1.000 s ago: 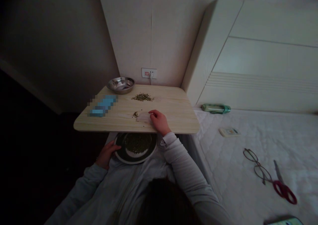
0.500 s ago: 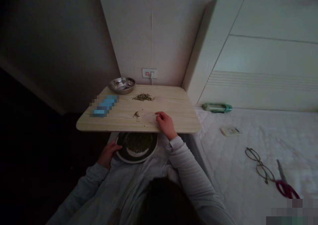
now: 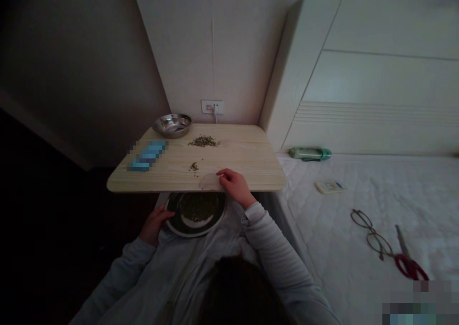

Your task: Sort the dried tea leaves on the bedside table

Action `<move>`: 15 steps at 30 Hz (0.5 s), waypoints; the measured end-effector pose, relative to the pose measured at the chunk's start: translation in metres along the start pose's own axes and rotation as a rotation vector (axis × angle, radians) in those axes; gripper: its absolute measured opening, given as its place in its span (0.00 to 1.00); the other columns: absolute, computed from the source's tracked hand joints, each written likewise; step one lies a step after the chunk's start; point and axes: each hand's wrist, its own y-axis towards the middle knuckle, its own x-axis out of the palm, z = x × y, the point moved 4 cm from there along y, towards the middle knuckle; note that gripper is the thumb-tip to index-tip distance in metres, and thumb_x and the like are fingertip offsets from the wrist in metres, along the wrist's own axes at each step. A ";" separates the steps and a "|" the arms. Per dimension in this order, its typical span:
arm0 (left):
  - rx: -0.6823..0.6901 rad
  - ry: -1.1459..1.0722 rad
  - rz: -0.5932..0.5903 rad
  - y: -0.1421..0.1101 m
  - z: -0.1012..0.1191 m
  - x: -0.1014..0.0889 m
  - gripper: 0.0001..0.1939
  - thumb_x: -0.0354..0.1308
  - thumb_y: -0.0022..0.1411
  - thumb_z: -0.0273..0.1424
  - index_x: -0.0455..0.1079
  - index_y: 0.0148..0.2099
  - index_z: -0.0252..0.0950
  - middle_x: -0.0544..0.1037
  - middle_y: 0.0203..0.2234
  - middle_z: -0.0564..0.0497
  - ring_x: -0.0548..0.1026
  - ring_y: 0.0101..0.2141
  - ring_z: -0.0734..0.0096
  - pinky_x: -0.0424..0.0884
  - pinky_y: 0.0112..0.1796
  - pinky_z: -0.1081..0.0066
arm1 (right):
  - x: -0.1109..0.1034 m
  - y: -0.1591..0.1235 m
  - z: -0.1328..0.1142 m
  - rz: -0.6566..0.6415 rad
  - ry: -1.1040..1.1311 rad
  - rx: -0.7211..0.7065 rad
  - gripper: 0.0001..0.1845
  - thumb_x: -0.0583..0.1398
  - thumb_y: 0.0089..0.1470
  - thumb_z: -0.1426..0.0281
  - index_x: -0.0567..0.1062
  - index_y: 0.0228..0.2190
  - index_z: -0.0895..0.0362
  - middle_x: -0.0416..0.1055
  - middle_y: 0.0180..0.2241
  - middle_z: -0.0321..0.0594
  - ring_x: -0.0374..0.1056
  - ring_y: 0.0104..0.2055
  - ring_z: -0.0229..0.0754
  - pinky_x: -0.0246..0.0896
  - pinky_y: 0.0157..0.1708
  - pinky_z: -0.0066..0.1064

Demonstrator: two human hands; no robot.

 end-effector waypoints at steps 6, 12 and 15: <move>0.007 -0.017 -0.018 0.003 -0.003 -0.002 0.10 0.55 0.33 0.28 0.64 0.25 0.33 0.64 0.09 0.59 0.60 0.11 0.80 0.51 0.13 0.79 | 0.009 -0.001 -0.007 -0.079 0.078 -0.025 0.14 0.48 0.40 0.68 0.67 0.31 0.58 0.58 0.16 0.31 0.53 0.19 0.30 0.48 0.21 0.22; -0.014 -0.023 0.014 0.004 -0.005 -0.003 0.09 0.55 0.34 0.27 0.63 0.25 0.33 0.63 0.08 0.59 0.59 0.10 0.82 0.49 0.12 0.79 | 0.003 0.025 -0.003 0.084 0.033 -0.015 0.14 0.48 0.40 0.70 0.67 0.31 0.58 0.62 0.19 0.33 0.55 0.22 0.31 0.50 0.24 0.23; -0.021 -0.036 0.016 0.002 -0.004 -0.002 0.08 0.55 0.34 0.26 0.63 0.24 0.33 0.62 0.07 0.60 0.58 0.10 0.82 0.49 0.12 0.79 | 0.003 0.034 -0.002 0.102 -0.018 -0.017 0.15 0.48 0.39 0.70 0.67 0.31 0.58 0.62 0.19 0.33 0.56 0.22 0.31 0.50 0.25 0.24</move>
